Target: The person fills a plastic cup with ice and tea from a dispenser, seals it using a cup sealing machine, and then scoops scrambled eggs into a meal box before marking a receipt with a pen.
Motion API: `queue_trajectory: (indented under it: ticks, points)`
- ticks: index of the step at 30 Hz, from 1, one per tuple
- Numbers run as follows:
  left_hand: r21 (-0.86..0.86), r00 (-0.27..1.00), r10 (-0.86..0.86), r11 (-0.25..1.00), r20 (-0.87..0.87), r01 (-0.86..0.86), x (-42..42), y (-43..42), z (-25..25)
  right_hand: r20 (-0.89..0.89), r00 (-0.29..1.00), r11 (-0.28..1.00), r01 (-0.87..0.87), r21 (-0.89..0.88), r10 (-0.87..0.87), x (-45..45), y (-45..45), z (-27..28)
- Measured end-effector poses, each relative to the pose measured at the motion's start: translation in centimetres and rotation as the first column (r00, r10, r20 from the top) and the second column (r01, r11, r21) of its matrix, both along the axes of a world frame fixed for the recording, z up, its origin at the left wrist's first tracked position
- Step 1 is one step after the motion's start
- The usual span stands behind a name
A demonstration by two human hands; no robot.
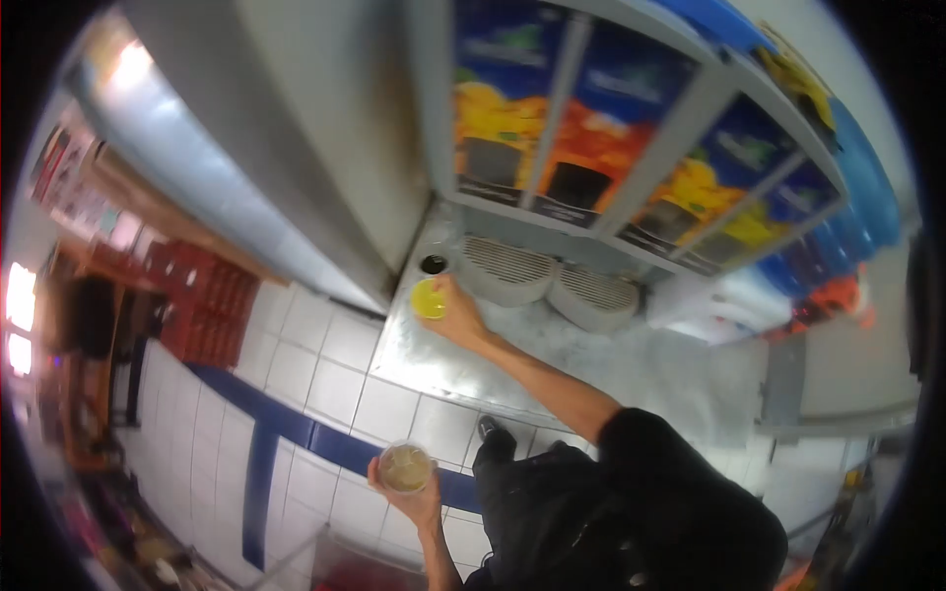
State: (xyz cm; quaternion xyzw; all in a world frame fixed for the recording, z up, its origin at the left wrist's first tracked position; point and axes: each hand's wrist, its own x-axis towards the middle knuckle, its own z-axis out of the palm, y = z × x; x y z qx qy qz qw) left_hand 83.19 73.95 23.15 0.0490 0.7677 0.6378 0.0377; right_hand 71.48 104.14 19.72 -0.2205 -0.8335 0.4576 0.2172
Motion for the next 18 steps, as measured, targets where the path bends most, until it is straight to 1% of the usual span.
queue_trajectory:
  ticks: [1, 2, 3, 4, 5, 6, 7, 8, 10, 11, 12, 13, 14, 15, 16, 17, 18]
  points:
    - [-0.025, 0.992, -0.006, 1.000, -0.124, 0.003, 0.0, 0.3, -0.2, -0.018, 1.000, 1.000, 0.001, -0.024, -0.001, -0.7, 0.3, -1.4]
    - [-0.052, 0.988, -0.008, 0.999, -0.153, 0.000, 0.0, 0.6, -0.4, -0.033, 0.999, 0.999, 0.020, -0.044, -0.022, -1.5, 0.9, -2.3]
    - [-0.079, 0.983, -0.010, 0.997, -0.182, -0.004, -0.1, 0.9, -0.6, -0.133, 0.991, 0.998, 0.026, 0.058, -0.018, -1.7, 0.7, -1.9]
    - [-0.094, 0.980, -0.002, 0.995, -0.198, -0.016, 0.0, 1.7, 0.2, -0.159, 0.984, 0.997, -0.077, 0.014, 0.079, -2.2, 1.2, -2.6]
    - [-0.032, 0.984, -0.018, 0.999, -0.179, 0.012, 0.2, 2.4, 0.5, -0.177, 0.982, 0.998, -0.058, 0.031, 0.062, -2.5, 1.2, -2.4]
    - [0.026, 0.987, -0.027, 0.999, -0.161, 0.032, 0.3, 3.0, 0.5, -0.162, 0.984, 0.996, -0.063, 0.057, 0.071, -2.9, 1.1, -3.5]
    - [-0.093, 0.963, -0.017, 0.996, -0.269, -0.009, 0.4, 3.3, -0.2, -0.096, 0.991, 0.989, -0.082, 0.124, 0.094, -1.7, 1.2, -3.2]
    - [-0.107, 0.942, -0.060, 0.994, -0.331, 0.026, 0.1, 3.1, -1.1, -0.027, 0.992, 0.976, -0.120, 0.180, 0.126, -0.2, 0.9, -1.9]
    - [-0.095, 0.953, -0.092, 0.993, -0.289, 0.067, 1.3, 5.0, -0.1, 0.134, 0.990, 0.966, -0.077, 0.247, 0.045, 4.1, -0.1, 1.1]
    - [-0.091, 0.949, -0.120, 0.991, -0.293, 0.097, 1.8, 5.7, 0.2, 0.026, 0.999, 0.970, -0.034, 0.242, 0.028, 6.7, -0.4, 0.9]
    - [-0.165, 0.944, -0.139, 0.982, -0.299, 0.092, 2.4, 6.2, 0.3, -0.082, 0.997, 0.972, 0.008, 0.236, 0.012, 9.8, -0.2, 0.9]
    - [-0.237, 0.939, -0.155, 0.968, -0.308, 0.082, 3.1, 7.1, 0.5, -0.085, 0.995, 0.994, -0.037, 0.101, 0.045, 14.2, 0.9, 1.2]
    - [-0.231, 0.933, -0.173, 0.968, -0.315, 0.102, 4.5, 8.5, 1.2, -0.096, 0.992, 0.996, -0.087, -0.036, 0.083, 19.4, 1.7, 1.4]
    - [-0.207, 0.935, -0.175, 0.972, -0.309, 0.113, 6.4, 10.0, 2.0, -0.228, 0.972, 0.991, 0.018, -0.130, -0.048, 24.8, 2.5, 0.1]
    - [-0.187, 0.936, -0.174, 0.975, -0.305, 0.121, 8.0, 11.3, 2.5, -0.178, 0.979, 0.925, 0.024, -0.379, -0.098, 31.2, 4.1, 0.6]
    - [-0.219, 0.925, -0.194, 0.968, -0.326, 0.126, 9.4, 12.6, 2.5, -0.186, 0.952, 0.892, 0.143, -0.428, -0.242, 37.3, 5.7, -1.1]
    - [-0.213, 0.922, -0.190, 0.969, -0.338, 0.121, 11.3, 14.0, 2.7, -0.071, 0.909, 0.879, 0.375, -0.294, -0.411, 43.5, 7.9, -2.7]
